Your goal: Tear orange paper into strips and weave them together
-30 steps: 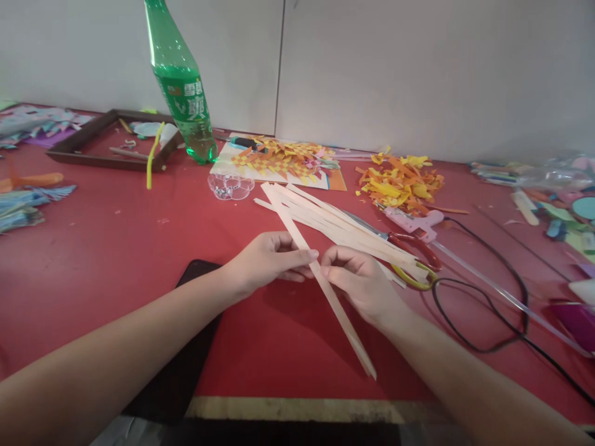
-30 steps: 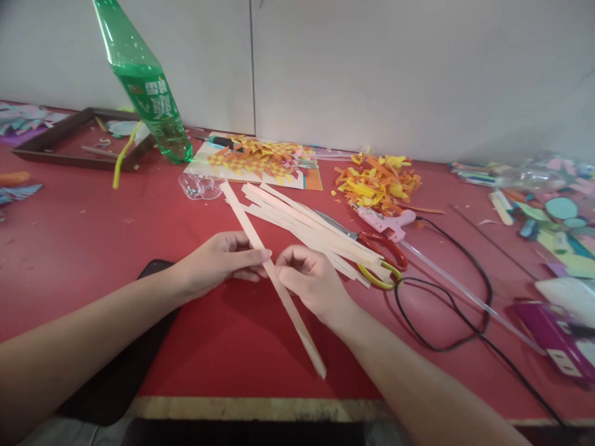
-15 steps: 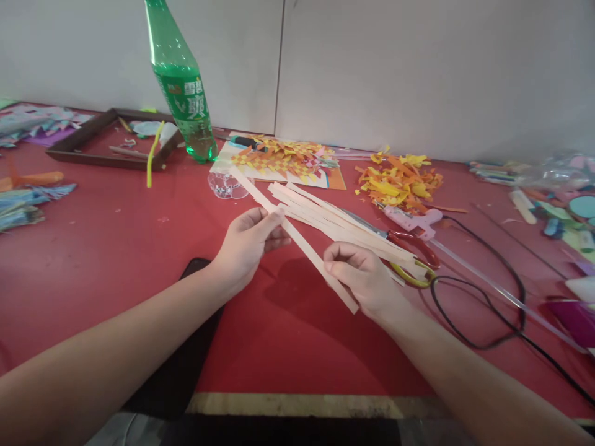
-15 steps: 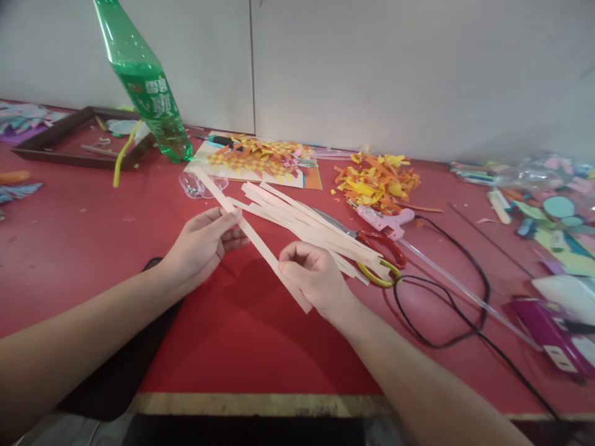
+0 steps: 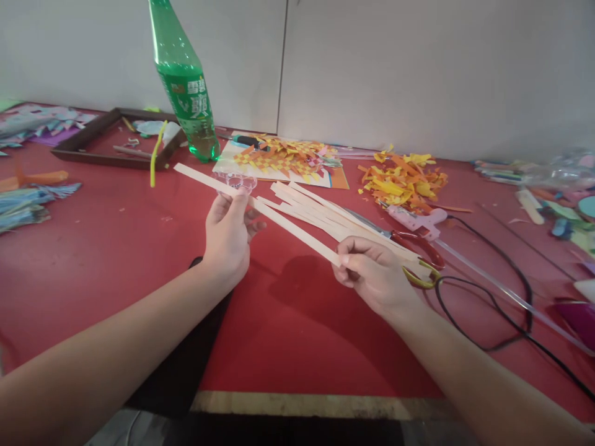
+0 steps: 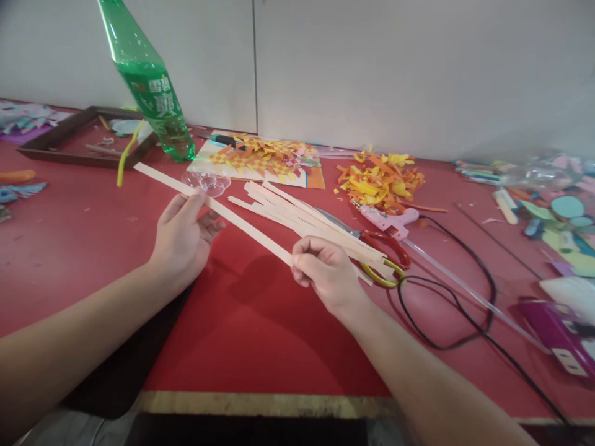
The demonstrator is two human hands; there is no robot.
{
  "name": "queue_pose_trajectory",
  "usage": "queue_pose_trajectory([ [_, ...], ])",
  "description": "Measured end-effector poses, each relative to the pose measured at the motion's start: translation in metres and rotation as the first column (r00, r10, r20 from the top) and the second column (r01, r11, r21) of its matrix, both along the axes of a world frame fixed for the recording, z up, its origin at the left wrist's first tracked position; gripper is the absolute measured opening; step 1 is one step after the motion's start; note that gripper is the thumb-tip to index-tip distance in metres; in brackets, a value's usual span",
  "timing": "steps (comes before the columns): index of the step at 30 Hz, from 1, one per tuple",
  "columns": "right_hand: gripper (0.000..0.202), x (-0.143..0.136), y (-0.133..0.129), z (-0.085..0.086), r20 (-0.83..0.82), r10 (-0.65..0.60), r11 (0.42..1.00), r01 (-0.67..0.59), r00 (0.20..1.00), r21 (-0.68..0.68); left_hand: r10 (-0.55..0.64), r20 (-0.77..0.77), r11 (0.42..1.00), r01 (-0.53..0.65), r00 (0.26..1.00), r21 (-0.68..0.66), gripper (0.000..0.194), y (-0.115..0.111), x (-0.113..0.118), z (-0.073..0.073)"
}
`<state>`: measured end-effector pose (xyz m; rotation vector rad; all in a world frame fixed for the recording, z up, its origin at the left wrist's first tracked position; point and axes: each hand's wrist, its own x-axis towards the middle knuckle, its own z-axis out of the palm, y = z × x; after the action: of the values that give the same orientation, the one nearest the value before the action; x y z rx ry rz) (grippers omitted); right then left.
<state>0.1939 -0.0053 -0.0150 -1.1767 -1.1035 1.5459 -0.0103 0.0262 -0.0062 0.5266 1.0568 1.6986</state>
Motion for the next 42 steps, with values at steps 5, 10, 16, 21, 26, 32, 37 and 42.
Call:
queue_pose_trajectory([
  [5, 0.013, 0.005, -0.001, 0.01, -0.234, -0.004, 0.998, 0.019, 0.972, 0.062, 0.003, 0.117, 0.999, 0.002, 0.993, -0.046, 0.019, 0.006, -0.003, -0.001],
  [10, 0.019, 0.01, 0.002, 0.016, -0.304, -0.152, 0.976, 0.191, 0.94, 0.102, -0.301, 0.15, 0.904, 0.332, 0.942, -0.271, 0.015, 0.004, 0.0, -0.002],
  [16, 0.025, 0.002, 0.001, -0.001, -0.013, -0.065, 0.998, 0.065, 0.998, 0.016, -0.914, -0.106, 0.405, 0.872, 0.391, -0.274, 0.016, -0.02, 0.011, 0.002],
  [21, 0.024, 0.002, -0.005, -0.005, 0.184, 0.121, 0.983, -0.143, 0.975, 0.114, -0.883, -0.441, 0.319, 0.895, 0.162, -0.31, 0.026, -0.028, 0.012, -0.004],
  [26, 0.024, 0.004, -0.005, -0.003, 0.156, 0.142, 0.98, -0.161, 0.977, 0.114, -0.868, -0.387, 0.433, 0.857, 0.312, -0.279, 0.033, -0.028, 0.015, -0.002],
  [32, 0.023, 0.007, -0.006, -0.003, 0.081, 0.207, 0.974, -0.213, 0.975, 0.074, -0.65, -0.101, 0.759, 0.65, 0.753, -0.04, 0.022, -0.023, 0.014, 0.006],
  [37, 0.021, 0.01, -0.007, -0.007, 0.091, 0.266, 0.957, -0.274, 0.96, 0.096, -0.653, -0.027, 0.757, 0.652, 0.757, -0.04, 0.016, -0.02, 0.011, 0.002],
  [42, 0.022, 0.01, -0.007, -0.008, 0.132, 0.267, 0.954, -0.281, 0.955, 0.101, -0.639, -0.058, 0.769, 0.635, 0.767, -0.076, 0.014, -0.019, 0.011, 0.0],
])
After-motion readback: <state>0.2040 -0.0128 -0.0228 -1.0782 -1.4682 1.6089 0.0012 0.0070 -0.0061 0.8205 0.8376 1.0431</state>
